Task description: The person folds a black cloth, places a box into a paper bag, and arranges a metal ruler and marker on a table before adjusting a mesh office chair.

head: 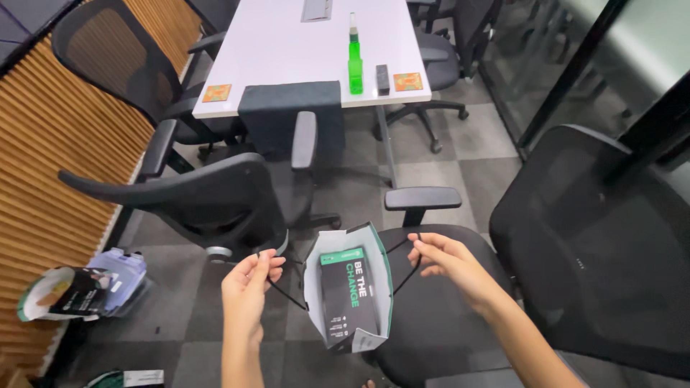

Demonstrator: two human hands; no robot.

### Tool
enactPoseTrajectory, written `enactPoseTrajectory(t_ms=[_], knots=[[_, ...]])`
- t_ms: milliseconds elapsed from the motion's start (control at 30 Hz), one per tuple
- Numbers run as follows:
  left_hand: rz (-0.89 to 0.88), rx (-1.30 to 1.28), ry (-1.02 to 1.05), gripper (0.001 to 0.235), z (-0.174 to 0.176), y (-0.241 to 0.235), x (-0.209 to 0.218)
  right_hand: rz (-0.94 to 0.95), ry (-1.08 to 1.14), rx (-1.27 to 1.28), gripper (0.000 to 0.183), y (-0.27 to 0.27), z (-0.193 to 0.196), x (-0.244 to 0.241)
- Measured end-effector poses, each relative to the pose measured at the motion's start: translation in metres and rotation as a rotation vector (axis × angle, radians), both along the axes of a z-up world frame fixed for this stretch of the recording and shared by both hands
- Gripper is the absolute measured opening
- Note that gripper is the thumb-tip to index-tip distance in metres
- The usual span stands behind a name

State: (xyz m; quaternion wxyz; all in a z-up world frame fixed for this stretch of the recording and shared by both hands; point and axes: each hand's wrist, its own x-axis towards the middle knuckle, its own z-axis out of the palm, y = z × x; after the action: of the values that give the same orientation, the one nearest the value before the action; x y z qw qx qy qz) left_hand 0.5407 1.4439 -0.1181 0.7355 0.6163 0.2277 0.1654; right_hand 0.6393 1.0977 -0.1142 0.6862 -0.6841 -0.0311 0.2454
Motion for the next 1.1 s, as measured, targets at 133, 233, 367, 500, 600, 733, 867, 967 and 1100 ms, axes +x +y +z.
enactPoseTrajectory(t_ms=[133,233,367,500,600,733,867,967,1100], knots=[[-0.002,0.001,0.022,0.029,-0.016,-0.002,-0.009,0.042,0.021,0.013,0.049,-0.008,-0.002,0.003],[-0.018,0.005,0.091,0.030,-0.033,0.000,-0.015,0.049,0.034,-0.006,0.049,-0.008,-0.008,0.001],[-0.083,-0.063,0.116,0.031,-0.046,0.010,-0.004,0.024,0.088,-0.031,0.048,0.003,-0.012,-0.002],[-0.175,-0.068,0.145,0.031,-0.039,0.029,0.027,0.001,0.106,0.054,0.049,0.019,-0.008,0.013],[-0.318,-0.032,0.161,0.032,-0.022,0.048,0.061,-0.046,0.093,0.093,0.049,0.040,-0.007,0.028],[-0.626,0.092,0.255,0.035,0.006,0.080,0.109,-0.093,0.024,0.097,0.048,0.069,-0.004,0.051],[-0.855,0.139,0.320,0.032,0.027,0.111,0.153,-0.181,-0.031,0.042,0.047,0.099,0.007,0.076],[-0.980,0.323,0.446,0.028,0.035,0.127,0.193,-0.304,-0.019,0.105,0.045,0.115,0.019,0.092],[-1.048,0.402,0.409,0.025,0.041,0.129,0.258,-0.483,0.015,0.155,0.045,0.130,0.034,0.091]])
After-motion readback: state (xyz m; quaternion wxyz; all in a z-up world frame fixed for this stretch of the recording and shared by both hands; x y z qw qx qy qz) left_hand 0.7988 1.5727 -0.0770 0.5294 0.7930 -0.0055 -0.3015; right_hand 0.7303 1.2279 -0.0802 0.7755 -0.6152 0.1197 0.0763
